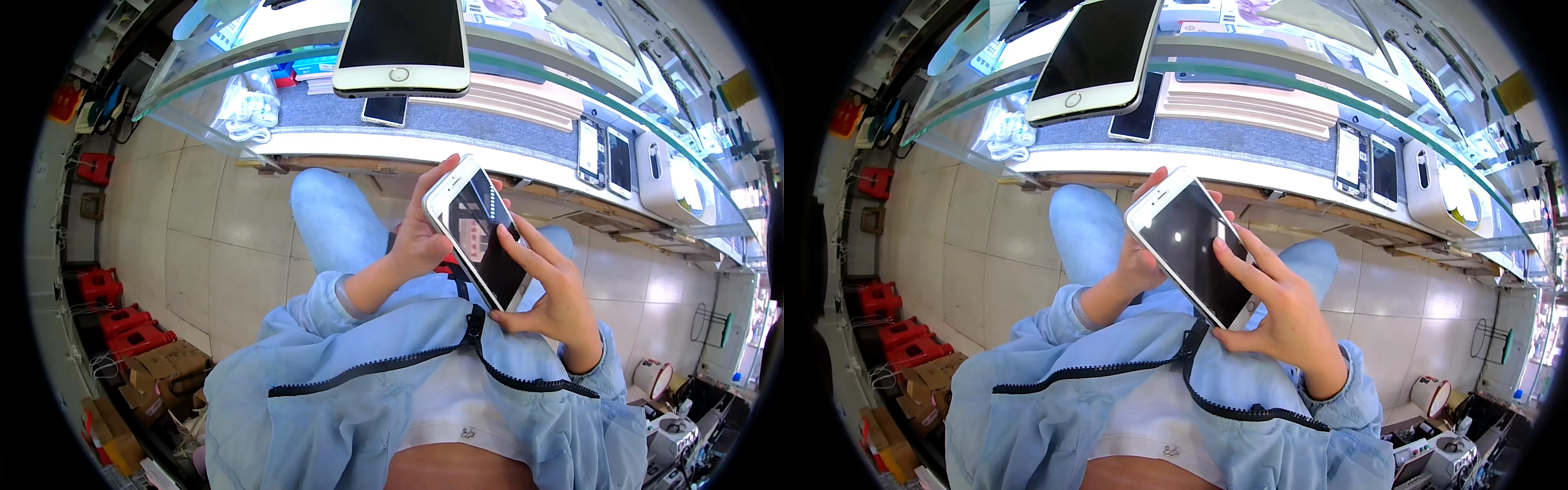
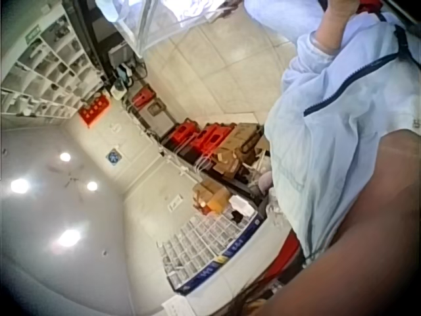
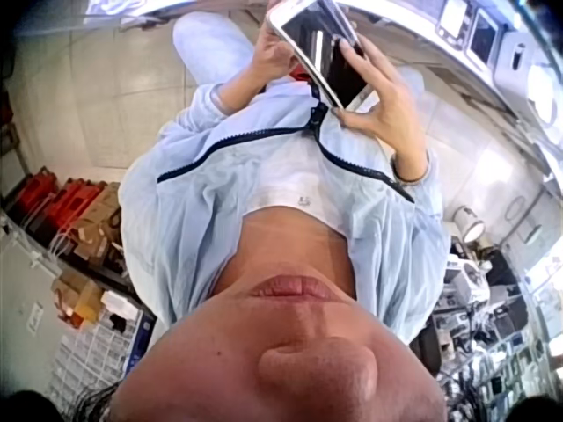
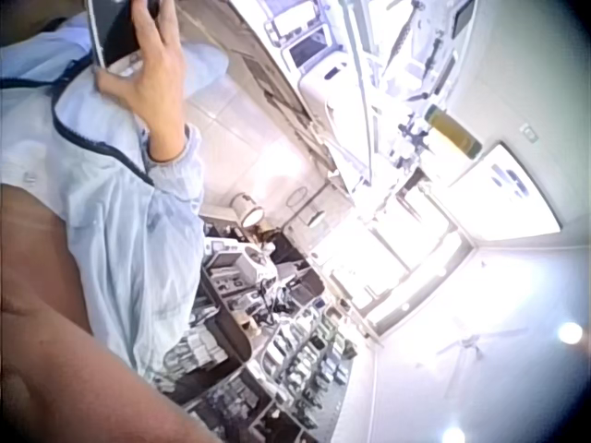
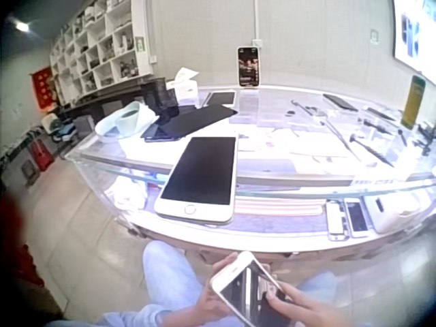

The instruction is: The person disassembles a smartphone, removes the screen assembly, and transfers internal components to another phone chassis using a screwdriver and tweezers. They then reassemble the phone and place it on the counter.

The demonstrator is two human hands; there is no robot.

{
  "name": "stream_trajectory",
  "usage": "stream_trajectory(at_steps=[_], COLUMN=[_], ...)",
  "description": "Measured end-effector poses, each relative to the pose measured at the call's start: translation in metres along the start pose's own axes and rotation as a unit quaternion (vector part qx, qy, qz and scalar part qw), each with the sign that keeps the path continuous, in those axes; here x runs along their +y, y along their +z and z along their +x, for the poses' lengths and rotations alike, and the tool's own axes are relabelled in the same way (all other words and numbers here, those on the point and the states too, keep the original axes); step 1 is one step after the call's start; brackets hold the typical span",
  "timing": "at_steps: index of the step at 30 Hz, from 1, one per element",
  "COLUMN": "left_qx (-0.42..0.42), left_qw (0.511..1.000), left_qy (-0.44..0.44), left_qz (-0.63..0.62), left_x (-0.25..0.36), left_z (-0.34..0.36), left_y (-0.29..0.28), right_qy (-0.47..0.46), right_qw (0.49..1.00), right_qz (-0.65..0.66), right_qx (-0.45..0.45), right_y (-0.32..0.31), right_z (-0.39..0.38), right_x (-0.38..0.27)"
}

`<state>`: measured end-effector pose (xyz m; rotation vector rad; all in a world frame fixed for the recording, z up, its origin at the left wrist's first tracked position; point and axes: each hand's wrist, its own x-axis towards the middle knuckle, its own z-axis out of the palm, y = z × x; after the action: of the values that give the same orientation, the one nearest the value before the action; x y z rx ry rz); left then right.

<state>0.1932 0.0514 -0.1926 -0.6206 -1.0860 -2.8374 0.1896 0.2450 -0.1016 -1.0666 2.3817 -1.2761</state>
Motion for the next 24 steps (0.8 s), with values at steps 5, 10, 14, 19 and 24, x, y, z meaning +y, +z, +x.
stream_trajectory(at_steps=[5, 10, 14, 19, 24], left_qx=[0.0, 0.059, 0.013, 0.107, 0.116], left_qw=[1.0, 0.998, 0.99, 0.929, 0.903], left_qy=[0.004, -0.002, -0.088, -0.037, -0.125], left_qz=[-0.003, 0.005, 0.111, 0.351, 0.394], left_x=[0.0, 0.01, 0.041, 0.038, 0.04], left_z=[0.001, 0.004, 0.007, 0.013, 0.013], left_y=[-0.001, 0.003, -0.023, -0.005, 0.004], right_qy=[0.0, -0.01, -0.033, -0.071, -0.081], right_qw=[1.0, 1.0, 0.986, 0.964, 0.98], right_qz=[0.029, 0.003, -0.16, -0.257, -0.175], right_qx=[-0.008, 0.018, 0.04, 0.018, 0.043], right_y=[0.004, 0.005, -0.005, 0.001, -0.001], right_z=[0.002, 0.009, 0.016, 0.019, 0.017], right_x=[0.007, 0.011, 0.02, 0.022, 0.023])
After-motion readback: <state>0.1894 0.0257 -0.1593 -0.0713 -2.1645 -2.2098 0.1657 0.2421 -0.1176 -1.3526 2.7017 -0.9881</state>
